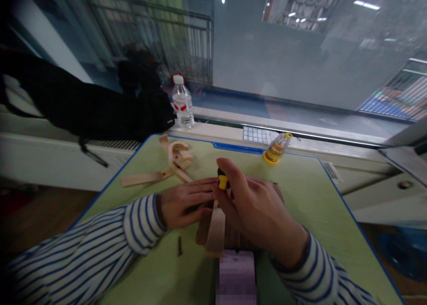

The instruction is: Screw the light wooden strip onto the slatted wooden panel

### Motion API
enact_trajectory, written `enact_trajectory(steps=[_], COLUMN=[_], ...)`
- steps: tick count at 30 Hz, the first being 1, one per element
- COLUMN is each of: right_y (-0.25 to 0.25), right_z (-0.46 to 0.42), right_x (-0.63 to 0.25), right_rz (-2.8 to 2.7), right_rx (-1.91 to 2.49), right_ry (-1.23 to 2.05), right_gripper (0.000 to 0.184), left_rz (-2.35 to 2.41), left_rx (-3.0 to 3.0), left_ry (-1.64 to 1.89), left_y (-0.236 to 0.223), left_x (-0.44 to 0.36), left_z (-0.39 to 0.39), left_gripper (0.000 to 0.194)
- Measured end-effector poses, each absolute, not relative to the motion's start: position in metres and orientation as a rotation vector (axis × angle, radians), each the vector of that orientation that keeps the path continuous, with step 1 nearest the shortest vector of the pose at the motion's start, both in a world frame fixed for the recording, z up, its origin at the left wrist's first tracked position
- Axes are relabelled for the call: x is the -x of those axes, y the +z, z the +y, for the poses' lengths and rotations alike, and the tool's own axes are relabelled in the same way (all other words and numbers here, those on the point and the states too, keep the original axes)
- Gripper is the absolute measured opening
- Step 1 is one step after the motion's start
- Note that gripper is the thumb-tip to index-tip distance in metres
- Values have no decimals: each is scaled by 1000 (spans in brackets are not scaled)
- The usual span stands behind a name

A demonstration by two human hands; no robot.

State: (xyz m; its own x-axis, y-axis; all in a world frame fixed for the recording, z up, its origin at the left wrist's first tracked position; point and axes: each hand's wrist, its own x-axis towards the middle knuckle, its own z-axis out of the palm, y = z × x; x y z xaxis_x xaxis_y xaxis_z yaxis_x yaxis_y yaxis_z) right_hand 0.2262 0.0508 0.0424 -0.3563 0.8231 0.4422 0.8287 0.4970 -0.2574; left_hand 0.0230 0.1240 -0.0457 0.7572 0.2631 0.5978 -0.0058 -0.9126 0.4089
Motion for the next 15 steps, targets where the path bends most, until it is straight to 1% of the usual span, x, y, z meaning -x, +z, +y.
enact_trajectory(steps=[7, 15], right_y=[48, 47], right_z=[48, 50], right_x=[-228, -229], right_rz=[-2236, -2209], right_rx=[1329, 1356], right_ry=[161, 233], right_gripper=[49, 50], left_rz=[188, 179], left_rx=[-2576, -2565], left_ry=[999, 1013], left_y=[-46, -46], left_x=[-23, -23], left_z=[124, 124], left_gripper=[41, 40])
